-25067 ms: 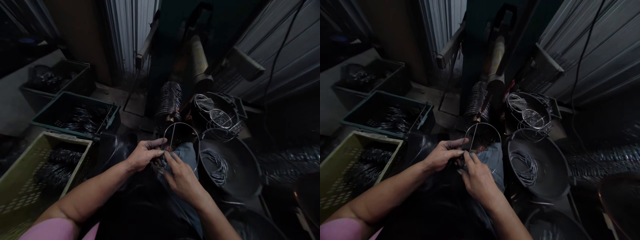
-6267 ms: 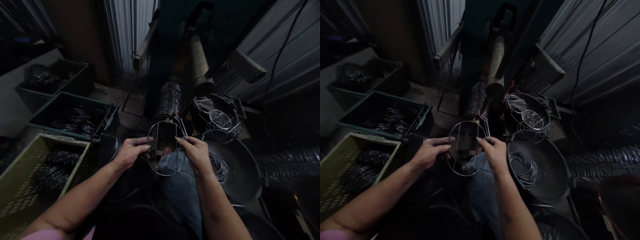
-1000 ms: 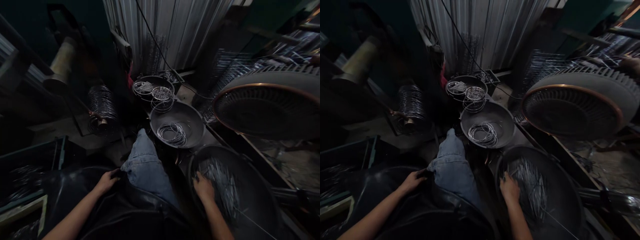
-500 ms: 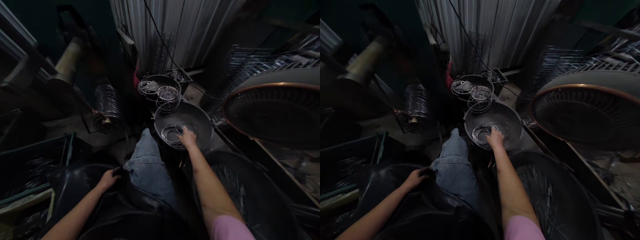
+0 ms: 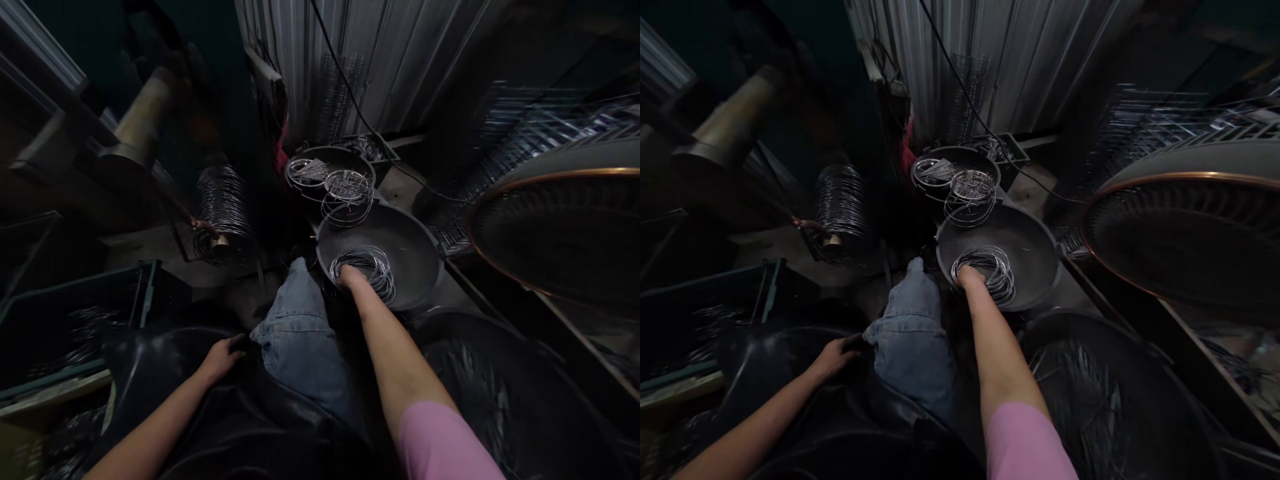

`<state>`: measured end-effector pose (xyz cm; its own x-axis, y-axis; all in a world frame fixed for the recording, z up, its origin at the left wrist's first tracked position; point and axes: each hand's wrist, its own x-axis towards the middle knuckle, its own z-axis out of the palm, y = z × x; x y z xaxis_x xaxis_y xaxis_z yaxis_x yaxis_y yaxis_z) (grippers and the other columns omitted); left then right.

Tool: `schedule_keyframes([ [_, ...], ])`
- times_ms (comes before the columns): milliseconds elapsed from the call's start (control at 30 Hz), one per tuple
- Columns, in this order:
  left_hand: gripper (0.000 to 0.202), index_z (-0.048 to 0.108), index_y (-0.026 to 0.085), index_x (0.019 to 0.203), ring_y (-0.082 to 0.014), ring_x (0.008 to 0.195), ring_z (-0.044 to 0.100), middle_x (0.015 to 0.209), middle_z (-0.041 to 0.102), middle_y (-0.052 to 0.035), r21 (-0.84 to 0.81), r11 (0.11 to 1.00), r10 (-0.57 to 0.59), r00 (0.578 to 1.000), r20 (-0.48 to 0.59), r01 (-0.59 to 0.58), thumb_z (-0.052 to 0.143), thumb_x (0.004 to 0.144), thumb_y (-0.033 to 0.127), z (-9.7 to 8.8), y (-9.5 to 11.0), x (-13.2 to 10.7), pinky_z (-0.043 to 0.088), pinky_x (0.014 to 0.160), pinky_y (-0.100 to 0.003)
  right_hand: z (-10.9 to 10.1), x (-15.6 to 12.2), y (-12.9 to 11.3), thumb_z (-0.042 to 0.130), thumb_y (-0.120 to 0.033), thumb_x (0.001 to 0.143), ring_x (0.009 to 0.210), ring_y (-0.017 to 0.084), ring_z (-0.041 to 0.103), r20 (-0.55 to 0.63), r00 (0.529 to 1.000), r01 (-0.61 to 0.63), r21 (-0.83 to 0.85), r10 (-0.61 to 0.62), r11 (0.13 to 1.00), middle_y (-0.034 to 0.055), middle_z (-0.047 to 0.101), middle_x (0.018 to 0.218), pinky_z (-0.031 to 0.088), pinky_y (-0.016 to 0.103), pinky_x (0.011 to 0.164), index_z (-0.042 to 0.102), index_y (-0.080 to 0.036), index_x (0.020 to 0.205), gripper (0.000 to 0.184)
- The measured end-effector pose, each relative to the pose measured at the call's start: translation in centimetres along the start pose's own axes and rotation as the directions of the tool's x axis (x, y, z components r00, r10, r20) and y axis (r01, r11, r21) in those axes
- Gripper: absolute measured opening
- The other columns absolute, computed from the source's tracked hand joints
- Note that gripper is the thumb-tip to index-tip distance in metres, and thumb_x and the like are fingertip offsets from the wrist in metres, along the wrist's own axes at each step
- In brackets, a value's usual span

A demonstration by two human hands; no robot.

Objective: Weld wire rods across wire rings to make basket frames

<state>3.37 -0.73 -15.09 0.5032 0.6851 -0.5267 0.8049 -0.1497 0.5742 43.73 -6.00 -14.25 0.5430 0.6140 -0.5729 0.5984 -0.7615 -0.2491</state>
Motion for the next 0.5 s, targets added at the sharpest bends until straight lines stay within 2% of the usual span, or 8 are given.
schedule_keyframes([
  [133,0.057,0.058,0.008,0.116,-0.0242,0.11,0.054,0.117,0.061,-0.0109,0.004,1.0,0.001,1.0,-0.003,-0.001,0.053,0.063,0.028,0.1,0.4,-0.3,0.039,0.096,-0.032,0.1,-0.4,0.7,0.053,-0.033,0.086,0.095,0.02,0.056,0.008,1.0,-0.018,0.012,0.018,1.0,0.0089,0.054,0.112,0.048,0.04,0.08,0.052,-0.014,0.113,0.033],
  [267,0.054,0.059,0.011,0.115,-0.0232,0.112,0.053,0.117,0.061,-0.0086,0.014,1.0,-0.008,1.0,-0.012,0.008,0.053,0.064,0.025,-0.2,0.6,-0.2,0.038,0.097,-0.032,-0.7,-1.4,1.7,0.053,-0.033,0.086,0.095,0.019,0.056,-0.06,0.998,0.006,0.107,0.0,0.994,0.0076,0.055,0.111,0.048,0.04,0.08,0.053,-0.016,0.111,0.03],
  [400,0.054,0.057,0.01,0.118,-0.0226,0.114,0.052,0.12,0.059,-0.0096,0.047,0.999,0.015,1.0,-0.002,-0.015,0.051,0.066,0.024,-0.3,1.4,-0.9,0.036,0.098,-0.031,-3.3,-2.8,3.5,0.053,-0.032,0.086,0.089,0.017,0.057,-0.247,0.969,0.086,0.315,-0.006,0.945,0.0058,0.058,0.104,0.048,0.036,0.076,0.056,-0.016,0.103,0.024],
  [500,0.057,0.054,0.014,0.122,-0.0223,0.116,0.05,0.122,0.057,-0.0074,0.078,0.995,0.056,0.998,0.013,-0.056,0.05,0.066,0.021,1.2,2.7,-3.3,0.035,0.099,-0.031,-6.0,-4.4,5.5,0.055,-0.034,0.084,0.072,0.013,0.058,-0.437,0.896,0.172,0.5,0.076,0.849,0.0025,0.061,0.086,0.048,0.03,0.065,0.058,-0.013,0.094,0.024],
])
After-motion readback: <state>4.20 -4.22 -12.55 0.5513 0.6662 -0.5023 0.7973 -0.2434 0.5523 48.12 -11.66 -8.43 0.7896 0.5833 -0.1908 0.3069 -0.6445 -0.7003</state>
